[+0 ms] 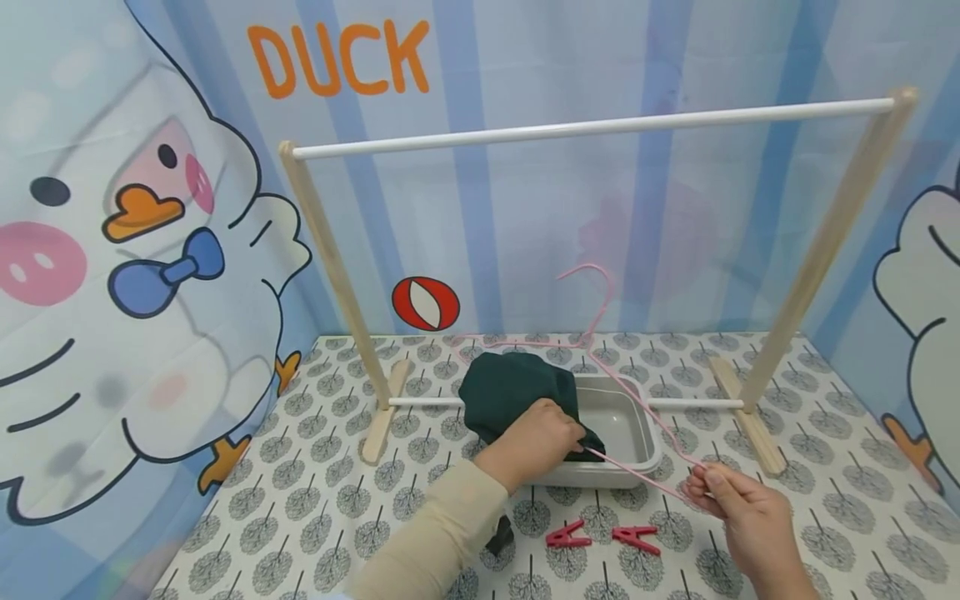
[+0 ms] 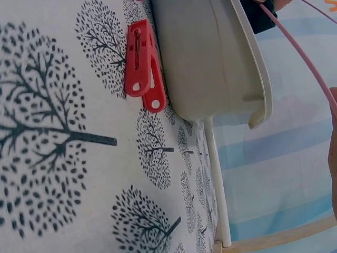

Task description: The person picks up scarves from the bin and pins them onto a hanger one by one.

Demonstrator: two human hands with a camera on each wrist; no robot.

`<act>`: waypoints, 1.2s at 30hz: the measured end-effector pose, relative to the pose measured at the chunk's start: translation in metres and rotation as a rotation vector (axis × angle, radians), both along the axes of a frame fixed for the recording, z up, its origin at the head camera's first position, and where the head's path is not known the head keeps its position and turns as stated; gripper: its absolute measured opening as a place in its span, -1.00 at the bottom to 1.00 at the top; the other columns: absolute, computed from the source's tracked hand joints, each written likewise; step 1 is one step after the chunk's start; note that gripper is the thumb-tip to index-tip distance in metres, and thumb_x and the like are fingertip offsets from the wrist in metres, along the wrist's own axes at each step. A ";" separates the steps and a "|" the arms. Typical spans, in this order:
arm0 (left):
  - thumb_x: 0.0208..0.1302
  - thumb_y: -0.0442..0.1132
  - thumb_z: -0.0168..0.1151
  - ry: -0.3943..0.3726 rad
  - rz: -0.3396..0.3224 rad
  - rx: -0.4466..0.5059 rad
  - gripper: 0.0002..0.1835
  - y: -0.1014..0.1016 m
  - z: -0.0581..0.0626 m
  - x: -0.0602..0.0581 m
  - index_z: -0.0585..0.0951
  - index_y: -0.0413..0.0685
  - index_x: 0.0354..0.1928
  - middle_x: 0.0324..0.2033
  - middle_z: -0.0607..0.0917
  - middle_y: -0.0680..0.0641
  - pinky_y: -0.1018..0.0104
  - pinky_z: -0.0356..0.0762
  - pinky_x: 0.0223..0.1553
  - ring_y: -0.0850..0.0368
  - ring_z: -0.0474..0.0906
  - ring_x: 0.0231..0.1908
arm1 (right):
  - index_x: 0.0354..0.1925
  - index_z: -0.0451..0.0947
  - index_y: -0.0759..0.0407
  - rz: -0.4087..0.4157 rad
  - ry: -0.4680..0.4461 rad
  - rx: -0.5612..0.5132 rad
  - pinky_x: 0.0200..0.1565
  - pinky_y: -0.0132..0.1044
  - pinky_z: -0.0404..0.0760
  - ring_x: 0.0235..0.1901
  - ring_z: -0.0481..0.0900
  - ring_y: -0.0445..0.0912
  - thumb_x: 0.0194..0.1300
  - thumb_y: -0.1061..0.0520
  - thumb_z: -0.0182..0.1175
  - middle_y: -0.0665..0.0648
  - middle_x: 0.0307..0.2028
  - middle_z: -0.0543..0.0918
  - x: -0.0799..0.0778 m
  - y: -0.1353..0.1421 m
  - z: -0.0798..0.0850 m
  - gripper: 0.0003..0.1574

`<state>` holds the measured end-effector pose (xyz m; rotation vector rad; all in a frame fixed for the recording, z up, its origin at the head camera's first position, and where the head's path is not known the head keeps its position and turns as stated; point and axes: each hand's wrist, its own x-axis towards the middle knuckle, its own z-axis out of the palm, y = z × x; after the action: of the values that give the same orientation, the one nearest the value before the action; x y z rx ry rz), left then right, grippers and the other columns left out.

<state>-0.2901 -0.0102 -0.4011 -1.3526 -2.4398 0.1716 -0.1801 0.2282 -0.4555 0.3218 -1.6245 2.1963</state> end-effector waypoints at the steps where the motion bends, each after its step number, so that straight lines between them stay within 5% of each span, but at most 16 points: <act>1: 0.25 -0.07 0.18 -0.007 0.012 -0.006 -0.87 -0.001 0.001 0.000 0.69 0.17 -0.32 -0.37 0.71 0.20 0.41 0.41 -0.10 0.34 0.58 -0.32 | -0.24 0.66 0.13 -0.004 -0.002 0.009 -0.29 -0.43 0.59 -0.36 0.68 -0.22 0.35 0.40 -0.07 0.04 -0.37 0.71 0.000 0.000 0.000 -0.63; 9: 0.23 -0.12 0.20 -0.105 0.113 -0.041 -0.90 -0.002 0.009 0.000 0.69 0.14 -0.33 -0.39 0.70 0.17 0.38 0.39 -0.06 0.29 0.57 -0.33 | -0.23 0.66 0.11 0.010 -0.012 0.014 -0.27 -0.44 0.59 -0.34 0.68 -0.23 0.36 0.38 -0.08 0.04 -0.37 0.71 0.001 0.003 0.001 -0.62; 17: 0.23 -0.23 0.22 -0.112 0.082 0.030 -0.92 -0.004 0.014 0.000 0.68 0.09 -0.35 -0.46 0.69 0.13 0.38 0.42 -0.15 0.27 0.55 -0.41 | -0.22 0.66 0.10 0.009 -0.018 0.009 -0.26 -0.45 0.58 -0.34 0.68 -0.24 0.35 0.40 -0.07 0.02 -0.35 0.70 0.000 0.003 -0.002 -0.60; 28: 0.23 -0.21 0.21 -0.066 0.099 0.496 -0.86 -0.013 0.036 -0.005 0.69 -0.03 -0.23 -0.39 0.73 0.04 0.27 0.47 0.00 0.21 0.63 -0.36 | -0.24 0.66 0.00 -0.048 -0.055 0.108 -0.29 -0.47 0.59 -0.35 0.67 -0.28 0.33 0.39 -0.02 -0.04 -0.38 0.71 -0.004 0.003 0.004 -0.61; 32: 0.23 -0.25 0.21 -0.053 0.089 0.680 -0.85 -0.014 0.045 -0.007 0.70 -0.11 -0.23 -0.51 0.70 0.00 0.35 0.52 -0.26 0.20 0.57 -0.50 | -0.25 0.65 -0.04 -0.063 -0.057 0.151 -0.28 -0.49 0.58 -0.35 0.67 -0.30 0.33 0.38 -0.01 -0.06 -0.39 0.71 -0.007 0.002 0.005 -0.60; 36: 0.25 -0.25 0.19 -0.107 0.093 0.867 -0.85 -0.013 0.052 -0.006 0.70 -0.13 -0.25 -0.67 0.59 0.01 0.48 0.30 -0.58 0.30 0.33 -0.72 | -0.27 0.65 -0.11 -0.085 -0.109 0.192 -0.28 -0.49 0.58 -0.35 0.66 -0.31 0.33 0.35 0.01 -0.09 -0.40 0.70 -0.009 -0.001 0.004 -0.60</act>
<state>-0.2965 -0.0233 -0.3494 -0.8551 -2.2039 -0.8540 -0.1894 0.2276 -0.4515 0.1844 -1.8779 2.0312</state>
